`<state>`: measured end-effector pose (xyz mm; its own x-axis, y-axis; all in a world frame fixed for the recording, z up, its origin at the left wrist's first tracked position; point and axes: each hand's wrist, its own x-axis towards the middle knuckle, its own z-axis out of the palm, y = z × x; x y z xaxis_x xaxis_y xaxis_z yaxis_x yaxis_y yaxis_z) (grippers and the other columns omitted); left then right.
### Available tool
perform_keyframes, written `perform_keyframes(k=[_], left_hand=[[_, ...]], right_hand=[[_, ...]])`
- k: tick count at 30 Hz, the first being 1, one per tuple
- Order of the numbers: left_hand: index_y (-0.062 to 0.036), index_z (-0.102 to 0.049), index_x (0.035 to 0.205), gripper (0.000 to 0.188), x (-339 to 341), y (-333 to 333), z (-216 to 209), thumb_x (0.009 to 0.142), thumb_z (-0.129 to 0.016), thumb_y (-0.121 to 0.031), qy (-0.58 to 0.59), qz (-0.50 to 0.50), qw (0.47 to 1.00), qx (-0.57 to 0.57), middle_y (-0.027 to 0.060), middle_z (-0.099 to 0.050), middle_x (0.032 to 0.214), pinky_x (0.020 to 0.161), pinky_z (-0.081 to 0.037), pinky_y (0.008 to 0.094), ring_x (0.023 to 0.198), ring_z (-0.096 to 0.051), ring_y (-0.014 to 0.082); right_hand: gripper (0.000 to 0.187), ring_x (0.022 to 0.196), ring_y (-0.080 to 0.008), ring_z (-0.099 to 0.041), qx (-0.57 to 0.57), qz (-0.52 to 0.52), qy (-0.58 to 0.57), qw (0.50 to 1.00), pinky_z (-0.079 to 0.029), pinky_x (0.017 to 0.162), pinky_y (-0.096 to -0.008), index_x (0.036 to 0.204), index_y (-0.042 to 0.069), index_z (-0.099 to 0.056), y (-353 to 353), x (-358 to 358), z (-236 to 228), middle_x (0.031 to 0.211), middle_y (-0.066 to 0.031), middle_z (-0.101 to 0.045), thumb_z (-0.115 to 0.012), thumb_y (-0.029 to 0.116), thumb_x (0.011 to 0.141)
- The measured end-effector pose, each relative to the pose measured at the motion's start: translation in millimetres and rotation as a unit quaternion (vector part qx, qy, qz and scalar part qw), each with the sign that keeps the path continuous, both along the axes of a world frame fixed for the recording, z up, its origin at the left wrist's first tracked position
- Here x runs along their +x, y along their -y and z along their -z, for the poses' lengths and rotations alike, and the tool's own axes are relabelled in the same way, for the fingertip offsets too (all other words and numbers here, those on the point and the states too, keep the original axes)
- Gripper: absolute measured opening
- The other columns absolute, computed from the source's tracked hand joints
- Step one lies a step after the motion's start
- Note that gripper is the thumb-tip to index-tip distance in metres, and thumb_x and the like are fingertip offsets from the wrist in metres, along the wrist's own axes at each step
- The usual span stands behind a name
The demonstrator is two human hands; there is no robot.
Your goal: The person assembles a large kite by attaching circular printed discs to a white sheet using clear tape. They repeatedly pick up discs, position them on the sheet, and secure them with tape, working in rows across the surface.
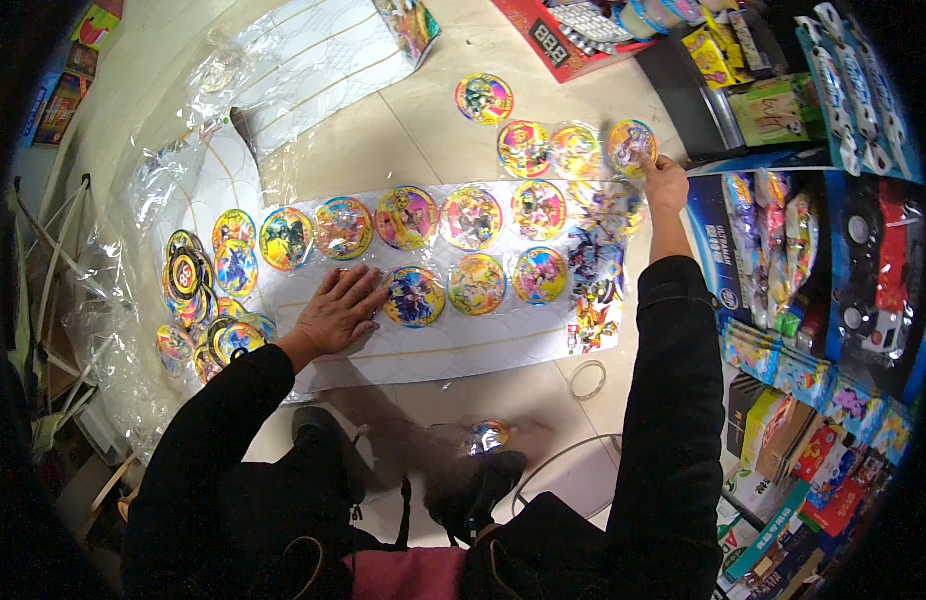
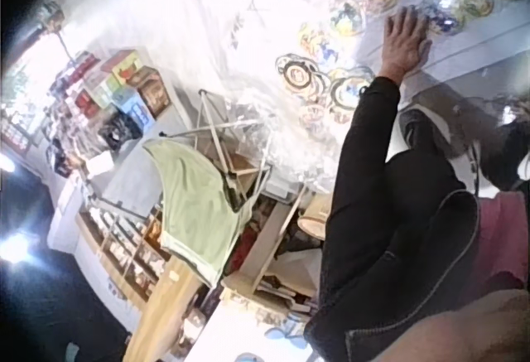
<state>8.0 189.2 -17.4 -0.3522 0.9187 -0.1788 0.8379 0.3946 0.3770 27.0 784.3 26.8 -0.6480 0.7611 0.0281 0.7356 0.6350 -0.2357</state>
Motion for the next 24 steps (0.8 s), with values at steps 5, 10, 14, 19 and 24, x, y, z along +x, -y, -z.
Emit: perform_keyframes(k=[5, 10, 14, 19, 24], left_hand=[[-0.0178, -0.038, 0.152, 0.061, 2.1, -19.7, 4.0, 0.097, -0.053, -0.039, -0.008, 0.017, 0.999, 0.047, 0.0117, -0.033, 0.158, 0.119, -0.019, 0.0525, 0.148, -0.027, 0.0307], [-0.0163, -0.034, 0.154, 0.063, 0.3, -1.4, 0.6, 0.098, -0.052, -0.038, 0.008, 0.005, 0.999, 0.041, 0.0131, -0.033, 0.158, 0.119, -0.019, 0.0528, 0.148, -0.025, 0.0322], [-0.0115, -0.031, 0.154, 0.063, -5.9, 13.9, -10.1, 0.098, -0.051, -0.034, 0.042, -0.011, 0.998, 0.054, 0.017, -0.033, 0.157, 0.119, -0.019, 0.0516, 0.148, -0.026, 0.034], [-0.0055, -0.041, 0.148, 0.059, 2.8, 15.5, -13.3, 0.09, -0.053, 0.0, 0.183, -0.097, 0.955, 0.214, 0.0203, -0.045, 0.149, 0.115, -0.033, 0.0463, 0.139, -0.042, 0.035], [-0.0036, -0.043, 0.145, 0.056, -14.1, 32.6, 4.5, 0.091, -0.053, 0.001, 0.555, -0.351, 0.675, 0.336, 0.0163, -0.052, 0.144, 0.11, -0.041, 0.0406, 0.132, -0.051, 0.0289]], right_hand=[[0.02, 0.072, -0.0245, -0.067, 0.002, 0.009, -0.246, 0.969, -0.053, 0.064, -0.0385, 0.098, 0.004, -0.065, -34.6, 34.6, -45.4, 0.083, -0.0125, -0.07, -0.06, 0.023, 0.097], [0.016, 0.069, -0.0105, -0.063, -0.415, 0.024, -0.323, 0.85, -0.053, 0.054, -0.0239, 0.109, 0.006, -0.061, 94.3, 66.7, -59.5, 0.091, -0.0039, -0.066, -0.054, 0.017, 0.099], [0.02, 0.073, -0.0082, -0.059, -0.615, 0.06, -0.279, 0.735, -0.056, 0.057, -0.0245, 0.115, 0.007, -0.062, 241.6, 90.8, -47.5, 0.088, 0.0007, -0.063, -0.056, 0.011, 0.096], [0.021, 0.078, -0.0031, -0.057, -0.591, -0.074, -0.129, 0.793, -0.05, 0.064, -0.0222, 0.115, 0.006, -0.062, 331.9, 134.6, -1.9, 0.092, 0.0043, -0.065, -0.062, 0.01, 0.095], [0.023, 0.083, -0.0078, -0.058, -0.652, -0.092, -0.064, 0.75, -0.047, 0.074, -0.0241, 0.114, 0.003, -0.063, 397.2, 141.1, 21.8, 0.095, -0.0006, -0.066, -0.064, 0.003, 0.091]])
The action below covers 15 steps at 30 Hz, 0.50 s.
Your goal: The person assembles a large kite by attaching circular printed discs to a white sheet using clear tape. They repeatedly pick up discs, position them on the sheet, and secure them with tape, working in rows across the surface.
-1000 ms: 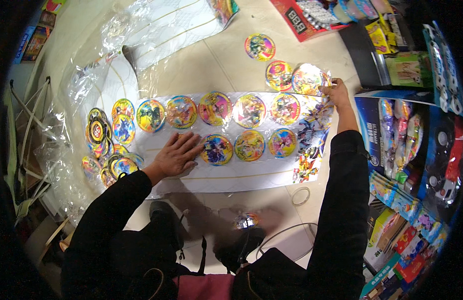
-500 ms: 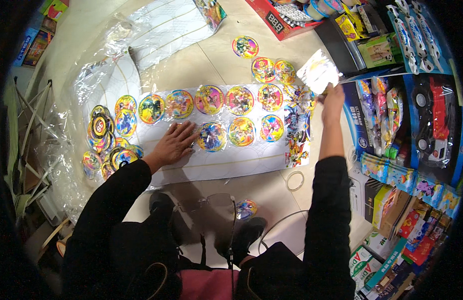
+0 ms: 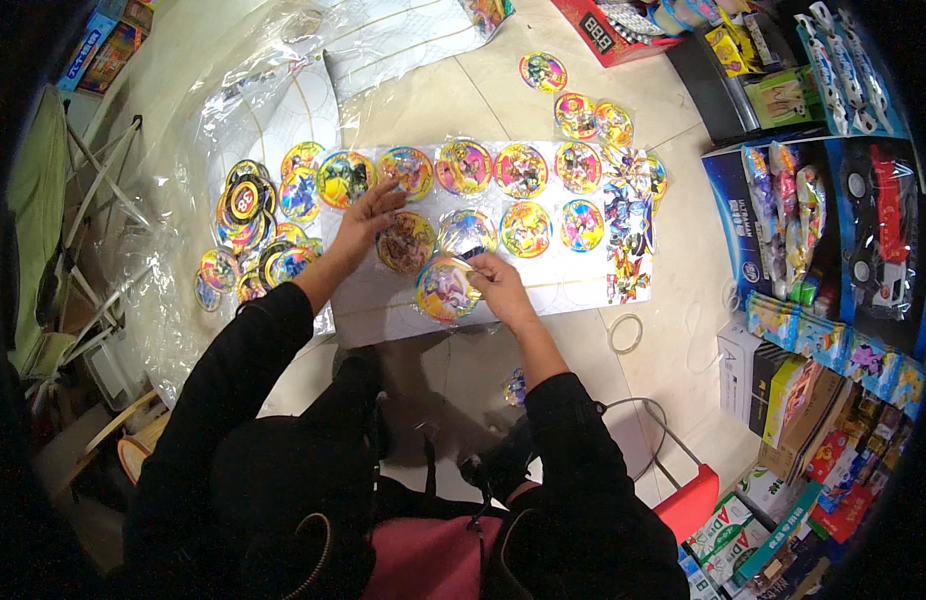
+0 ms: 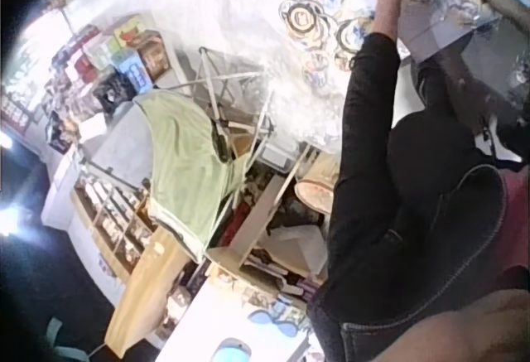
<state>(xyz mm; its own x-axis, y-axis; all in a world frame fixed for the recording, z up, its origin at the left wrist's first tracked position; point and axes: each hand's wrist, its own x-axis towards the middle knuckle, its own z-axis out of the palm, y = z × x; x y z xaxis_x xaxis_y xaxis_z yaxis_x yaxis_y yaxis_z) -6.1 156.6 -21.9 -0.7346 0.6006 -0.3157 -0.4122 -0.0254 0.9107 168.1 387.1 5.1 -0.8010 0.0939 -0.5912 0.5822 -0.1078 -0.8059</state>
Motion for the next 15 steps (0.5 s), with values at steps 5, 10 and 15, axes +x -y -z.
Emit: perform_keyframes(k=[5, 10, 15], left_hand=[[-0.0026, -0.046, 0.143, 0.046, -28.0, 6.1, -34.4, 0.097, -0.052, -0.007, 0.262, -0.071, 0.942, 0.196, 0.0142, -0.058, 0.137, 0.101, -0.05, 0.0359, 0.123, -0.06, 0.0226], [-0.0042, -0.058, 0.134, 0.04, -25.7, 26.7, -64.8, 0.095, -0.063, -0.014, 0.107, 0.115, 0.986, -0.059, 0.0078, -0.069, 0.116, 0.088, -0.052, 0.0311, 0.101, -0.066, 0.0161], [-0.0076, -0.072, 0.107, 0.017, -5.6, 55.9, -62.9, 0.091, -0.068, -0.009, 0.045, 0.131, 0.963, -0.229, -0.002, -0.069, 0.089, 0.063, -0.048, 0.0253, 0.073, -0.06, 0.0078]], right_hand=[[0.022, 0.087, -0.0093, -0.06, 0.06, -0.025, -0.022, 0.998, -0.048, 0.079, -0.0268, 0.113, 0.002, -0.069, 22.1, -3.0, 13.2, 0.096, -0.0014, -0.069, -0.065, 0.012, 0.093], [0.03, 0.088, -0.0212, -0.066, 0.162, -0.101, -0.061, 0.98, -0.052, 0.08, -0.0338, 0.107, 0.003, -0.069, 43.3, -55.7, -12.2, 0.101, -0.0122, -0.072, -0.072, 0.026, 0.087], [0.04, 0.087, -0.0212, -0.068, 0.104, -0.122, -0.089, 0.983, -0.053, 0.076, -0.0338, 0.111, -0.001, -0.065, 74.8, -112.8, -7.7, 0.1, -0.0148, -0.071, -0.073, 0.03, 0.087]])
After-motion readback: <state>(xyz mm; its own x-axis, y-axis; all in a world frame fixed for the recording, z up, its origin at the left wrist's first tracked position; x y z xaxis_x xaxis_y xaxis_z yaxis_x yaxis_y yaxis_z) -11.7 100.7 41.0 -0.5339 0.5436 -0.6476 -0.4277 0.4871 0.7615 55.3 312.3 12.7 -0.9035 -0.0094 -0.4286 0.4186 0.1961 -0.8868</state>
